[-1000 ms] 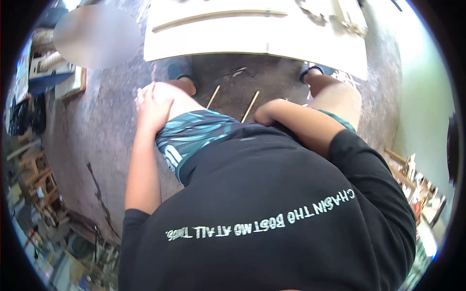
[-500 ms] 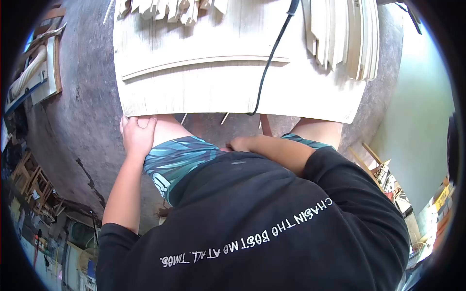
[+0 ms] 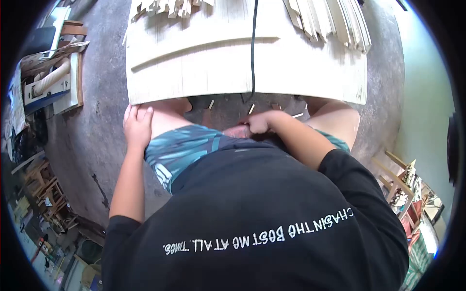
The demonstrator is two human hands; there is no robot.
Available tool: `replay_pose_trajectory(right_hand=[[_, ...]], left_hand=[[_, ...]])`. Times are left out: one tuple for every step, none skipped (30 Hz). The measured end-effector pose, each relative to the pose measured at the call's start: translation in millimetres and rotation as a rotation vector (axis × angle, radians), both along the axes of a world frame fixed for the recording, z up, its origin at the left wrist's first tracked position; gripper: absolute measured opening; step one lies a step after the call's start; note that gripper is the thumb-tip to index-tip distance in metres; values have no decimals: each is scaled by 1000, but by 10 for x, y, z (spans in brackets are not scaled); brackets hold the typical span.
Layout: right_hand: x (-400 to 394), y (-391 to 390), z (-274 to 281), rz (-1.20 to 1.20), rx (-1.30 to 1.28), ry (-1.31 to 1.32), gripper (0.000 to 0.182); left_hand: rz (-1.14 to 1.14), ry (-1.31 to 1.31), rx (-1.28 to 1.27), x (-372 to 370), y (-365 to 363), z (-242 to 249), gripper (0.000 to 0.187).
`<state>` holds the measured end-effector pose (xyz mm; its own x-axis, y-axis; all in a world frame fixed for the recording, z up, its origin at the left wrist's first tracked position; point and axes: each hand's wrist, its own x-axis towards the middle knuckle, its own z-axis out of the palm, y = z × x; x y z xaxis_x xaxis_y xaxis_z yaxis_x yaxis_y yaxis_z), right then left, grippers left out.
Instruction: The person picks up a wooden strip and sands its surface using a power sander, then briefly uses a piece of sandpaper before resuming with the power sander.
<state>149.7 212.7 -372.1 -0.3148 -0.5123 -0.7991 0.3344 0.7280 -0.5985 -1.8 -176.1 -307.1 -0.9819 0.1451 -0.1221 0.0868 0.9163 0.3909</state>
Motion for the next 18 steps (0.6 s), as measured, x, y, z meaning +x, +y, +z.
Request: replay_pose_trajectory(right_hand=[[49, -27, 56, -16, 16, 30, 66], [157, -88, 109, -32, 33, 51, 64], [298, -100, 35, -83, 69, 192, 56], [323, -55, 9, -22, 106, 197, 56], [321, -23, 79, 37, 147, 203, 56], [317, 18, 112, 97, 185, 210, 56], [296, 119, 32, 204, 242, 268, 57], [310, 168, 92, 209, 250, 226, 56], [335, 173, 74, 161, 286, 198, 57], [348, 126, 207, 147, 294, 202, 52], [341, 99, 135, 165, 281, 195, 53], [321, 52, 116, 194, 261, 196, 54], [296, 45, 75, 184, 238, 207, 54], [279, 24, 86, 179, 209, 203, 54], [217, 22, -109, 226, 181, 196, 53], [188, 26, -341, 272, 146, 174, 52], [130, 15, -56, 182, 109, 68, 50], [108, -6, -124, 174, 130, -13, 53]], left_hand=[[8, 13, 44, 31, 46, -5, 57], [16, 18, 88, 92, 48, 15, 56], [-1, 123, 94, 137, 32, -41, 52], [9, 178, 110, 141, -47, -174, 48], [17, 203, 164, 187, -70, -259, 45], [24, 229, 212, 242, -71, -220, 42], [75, 168, 303, 295, 15, -60, 39], [124, 100, 391, 384, 99, 88, 36], [99, 246, 367, 448, 105, 70, 37], [108, 279, 363, 448, 96, 85, 43], [163, 246, 482, 391, 123, 170, 47], [216, 203, 592, 307, 134, 227, 50], [201, 233, 638, 126, 140, 238, 51], [194, 250, 676, -113, 136, 196, 52], [194, 254, 707, -322, 121, 121, 53], [213, 231, 650, -553, 160, 100, 53], [232, 197, 592, -752, 237, 111, 54], [282, 166, 519, -916, 349, 155, 54]])
